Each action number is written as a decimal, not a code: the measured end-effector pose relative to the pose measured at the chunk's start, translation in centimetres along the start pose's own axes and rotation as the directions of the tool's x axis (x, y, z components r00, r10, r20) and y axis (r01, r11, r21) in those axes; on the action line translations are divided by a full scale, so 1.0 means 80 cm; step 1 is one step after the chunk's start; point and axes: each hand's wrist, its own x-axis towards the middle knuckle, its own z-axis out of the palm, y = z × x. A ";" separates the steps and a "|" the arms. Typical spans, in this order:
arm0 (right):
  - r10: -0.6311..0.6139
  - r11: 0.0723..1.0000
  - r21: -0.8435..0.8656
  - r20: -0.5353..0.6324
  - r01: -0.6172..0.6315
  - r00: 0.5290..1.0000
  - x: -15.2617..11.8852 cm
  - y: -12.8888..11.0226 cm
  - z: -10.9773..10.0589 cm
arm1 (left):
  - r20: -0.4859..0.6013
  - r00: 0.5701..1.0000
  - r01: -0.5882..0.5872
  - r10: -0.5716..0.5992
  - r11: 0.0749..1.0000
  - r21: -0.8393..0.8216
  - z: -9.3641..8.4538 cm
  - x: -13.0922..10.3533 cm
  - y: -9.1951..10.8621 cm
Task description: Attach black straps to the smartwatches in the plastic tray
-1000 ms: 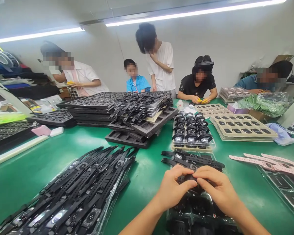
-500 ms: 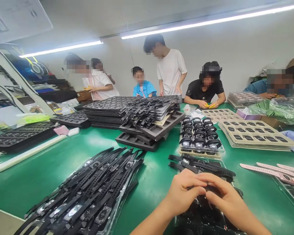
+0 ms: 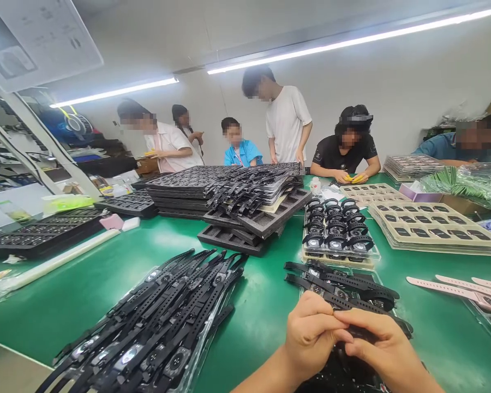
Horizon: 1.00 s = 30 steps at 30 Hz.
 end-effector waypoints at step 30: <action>0.050 0.659 -0.698 -0.331 -0.280 0.942 0.040 0.034 -0.127 | 0.008 0.977 0.211 -0.213 0.969 0.131 -0.009 0.008 -0.019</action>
